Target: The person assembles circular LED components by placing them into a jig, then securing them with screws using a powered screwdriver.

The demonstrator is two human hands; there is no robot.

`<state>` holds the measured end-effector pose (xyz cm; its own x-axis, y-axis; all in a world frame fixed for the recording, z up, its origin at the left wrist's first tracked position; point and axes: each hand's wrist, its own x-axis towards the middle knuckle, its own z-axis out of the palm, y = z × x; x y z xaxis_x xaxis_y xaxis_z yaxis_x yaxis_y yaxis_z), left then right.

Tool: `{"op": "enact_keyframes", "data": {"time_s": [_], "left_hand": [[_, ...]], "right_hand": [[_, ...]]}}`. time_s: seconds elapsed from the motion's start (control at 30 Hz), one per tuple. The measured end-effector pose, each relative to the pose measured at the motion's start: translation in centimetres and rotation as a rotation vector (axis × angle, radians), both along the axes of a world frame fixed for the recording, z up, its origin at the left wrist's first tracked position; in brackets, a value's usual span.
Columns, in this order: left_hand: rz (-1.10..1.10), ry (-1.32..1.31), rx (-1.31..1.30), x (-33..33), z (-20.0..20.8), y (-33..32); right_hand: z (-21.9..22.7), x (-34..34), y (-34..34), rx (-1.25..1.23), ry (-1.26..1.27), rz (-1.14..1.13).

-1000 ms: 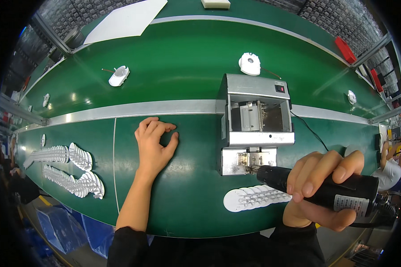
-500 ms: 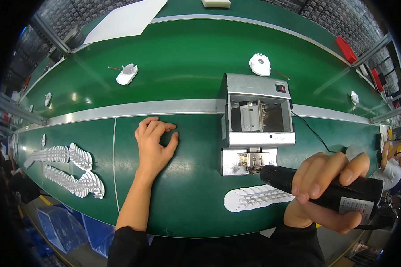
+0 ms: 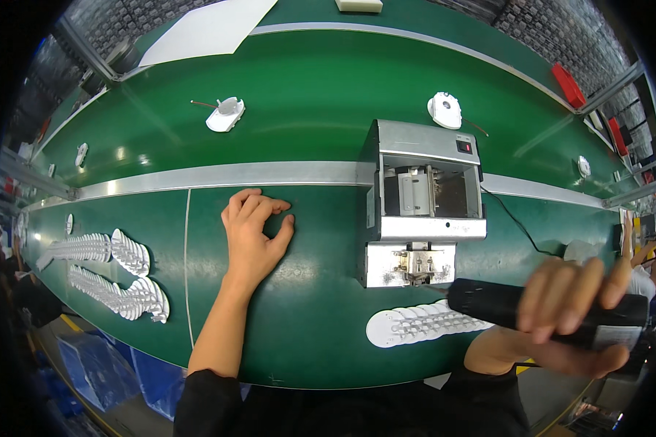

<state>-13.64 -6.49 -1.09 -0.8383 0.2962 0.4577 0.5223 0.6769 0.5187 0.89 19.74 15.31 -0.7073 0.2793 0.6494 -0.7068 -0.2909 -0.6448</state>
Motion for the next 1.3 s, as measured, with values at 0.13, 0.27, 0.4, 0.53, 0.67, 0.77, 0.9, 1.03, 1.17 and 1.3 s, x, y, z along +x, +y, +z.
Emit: {"op": "enact_keyframes", "data": {"time_s": [0.13, 0.27, 0.4, 0.53, 0.67, 0.77, 0.9, 1.03, 1.17, 1.3], "left_hand": [[0.009, 0.009, -0.021, -0.1, -0.1, -0.4], [-0.002, 0.002, -0.013, 0.0, 0.1, -0.1], [-0.009, 0.001, -0.008, 0.0, 0.1, 0.5], [-0.016, 0.001, 0.002, 0.0, 0.3, -0.1], [0.016, 0.021, 0.013, -0.5, 0.3, -1.3], [0.04, 0.008, 0.108, -2.2, -0.2, -0.9], [0.111, 0.063, 0.124, -8.8, 0.0, -0.5], [0.249, 0.026, -0.026, -13.6, 0.0, 1.0], [0.132, 0.009, 0.067, -15.7, -0.5, 1.1], [0.146, -0.118, 0.182, -13.6, 1.6, 1.0]], "right_hand": [[0.7, 1.2, 2.8, -0.061, 0.18, -0.166], [0.8, 1.0, 4.1, -0.106, 0.302, -0.339], [0.0, -0.3, 4.1, -0.029, 0.255, -0.392], [0.2, 0.1, 3.4, 0.025, 0.212, -0.34], [0.3, 1.4, 2.7, -0.034, 0.286, -0.437], [0.6, 2.3, 2.5, -0.125, 0.306, -0.609], [0.4, 2.7, 2.6, -0.124, 0.374, -0.408], [0.0, 1.5, 2.7, -0.096, 0.35, -0.451], [0.4, -0.4, 3.0, -0.025, 0.379, -0.298], [-0.5, -2.9, 3.4, -0.048, 0.116, -0.372]]}}
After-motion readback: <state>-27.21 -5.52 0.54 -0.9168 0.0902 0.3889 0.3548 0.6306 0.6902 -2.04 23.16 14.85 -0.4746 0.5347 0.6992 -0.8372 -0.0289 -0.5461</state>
